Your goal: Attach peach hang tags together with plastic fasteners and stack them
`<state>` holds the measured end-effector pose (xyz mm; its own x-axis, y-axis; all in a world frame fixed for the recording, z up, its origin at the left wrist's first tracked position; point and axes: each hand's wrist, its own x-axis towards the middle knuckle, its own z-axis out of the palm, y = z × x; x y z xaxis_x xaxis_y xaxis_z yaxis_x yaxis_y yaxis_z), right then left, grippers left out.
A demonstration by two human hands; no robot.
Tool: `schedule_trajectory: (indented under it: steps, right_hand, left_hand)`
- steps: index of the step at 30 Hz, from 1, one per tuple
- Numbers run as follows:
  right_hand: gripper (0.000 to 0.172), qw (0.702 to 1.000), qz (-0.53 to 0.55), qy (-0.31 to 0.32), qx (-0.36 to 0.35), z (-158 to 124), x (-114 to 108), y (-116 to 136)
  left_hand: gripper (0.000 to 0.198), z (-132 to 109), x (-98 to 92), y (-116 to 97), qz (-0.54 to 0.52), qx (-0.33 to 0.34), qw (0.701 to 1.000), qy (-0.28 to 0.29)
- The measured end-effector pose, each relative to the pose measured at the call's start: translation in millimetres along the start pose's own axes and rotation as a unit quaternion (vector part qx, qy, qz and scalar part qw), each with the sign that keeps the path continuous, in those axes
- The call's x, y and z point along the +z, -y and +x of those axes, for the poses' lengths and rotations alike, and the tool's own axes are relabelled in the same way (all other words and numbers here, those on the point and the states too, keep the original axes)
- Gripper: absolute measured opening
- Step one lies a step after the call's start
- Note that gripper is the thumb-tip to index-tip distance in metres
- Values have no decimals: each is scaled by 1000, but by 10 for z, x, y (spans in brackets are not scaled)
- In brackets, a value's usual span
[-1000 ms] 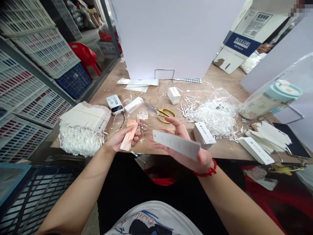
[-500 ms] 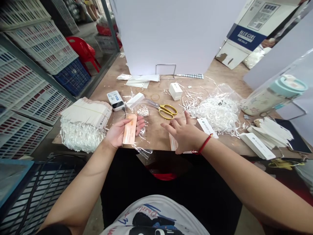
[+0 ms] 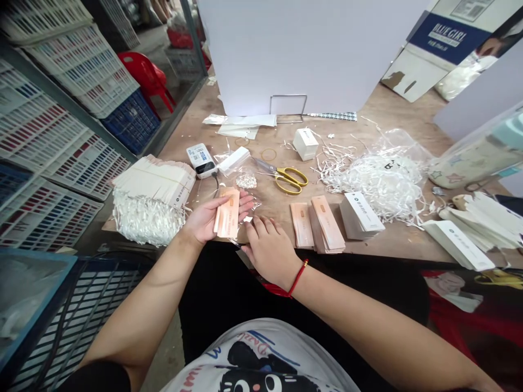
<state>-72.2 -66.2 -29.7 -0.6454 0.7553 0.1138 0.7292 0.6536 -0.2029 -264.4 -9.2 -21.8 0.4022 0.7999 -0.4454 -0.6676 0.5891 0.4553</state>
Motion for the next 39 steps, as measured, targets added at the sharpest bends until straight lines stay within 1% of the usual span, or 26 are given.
schedule_trajectory:
  steps: [3,5,6,7,8,10,11,12,14,16,18,20,23,25,29,31,35,39]
  right_hand:
    - [49,1000,-8,0,8,8,117,-40]
    - [47,1000,7,-2,13,-4,109,-70]
    - [50,1000,24,-3,20,-14,93,-85]
    - [58,999,48,-4,26,-23,73,-100]
    - [72,997,77,-8,29,-30,54,-116]
    - [105,988,149,-22,18,-27,19,-141]
    - [116,982,187,-32,3,-13,5,-148]
    - [122,973,226,-42,-14,13,-7,-148]
    - [125,955,290,-61,-34,96,-26,-131]
    - [126,943,325,-67,-30,199,-37,-97]
    - [124,942,329,-62,-19,290,-42,-63]
    - [118,944,322,-61,-16,342,-43,-46]
    - [112,942,327,-72,-15,350,-41,-63]
    - [113,942,327,-77,-20,333,-39,-92]
    - [115,945,314,-80,-52,313,-35,-137]
    - [116,942,322,-73,-57,316,-27,-147]
    - [120,924,377,-44,-32,335,1,-165]
    - [129,912,408,-18,-29,352,9,-174]
  left_hand:
    - [53,-46,-3,-49,0,-3,1000,-8]
    - [55,-88,-19,-73,9,5,1000,-18]
    - [56,-110,-30,-74,18,9,999,-26]
    - [56,-132,-41,-67,28,12,999,-35]
    - [54,-154,-49,-51,38,13,998,-45]
    - [47,-191,-54,6,57,16,996,-65]
    - [43,-207,-46,42,67,20,995,-74]
    - [39,-221,-30,82,79,25,993,-81]
    - [32,-243,25,161,106,37,990,-87]
    - [27,-259,94,224,131,54,986,-89]
    - [26,-273,154,261,143,79,982,-91]
    - [23,-289,188,271,139,92,982,-93]
    - [14,-317,188,257,118,77,985,-99]
    - [14,-332,169,249,107,69,986,-108]
    - [14,-339,133,268,97,77,985,-118]
    - [15,-335,131,287,92,77,987,-109]
    - [21,-330,158,314,89,65,989,-100]
    - [14,-309,175,324,92,57,989,-104]
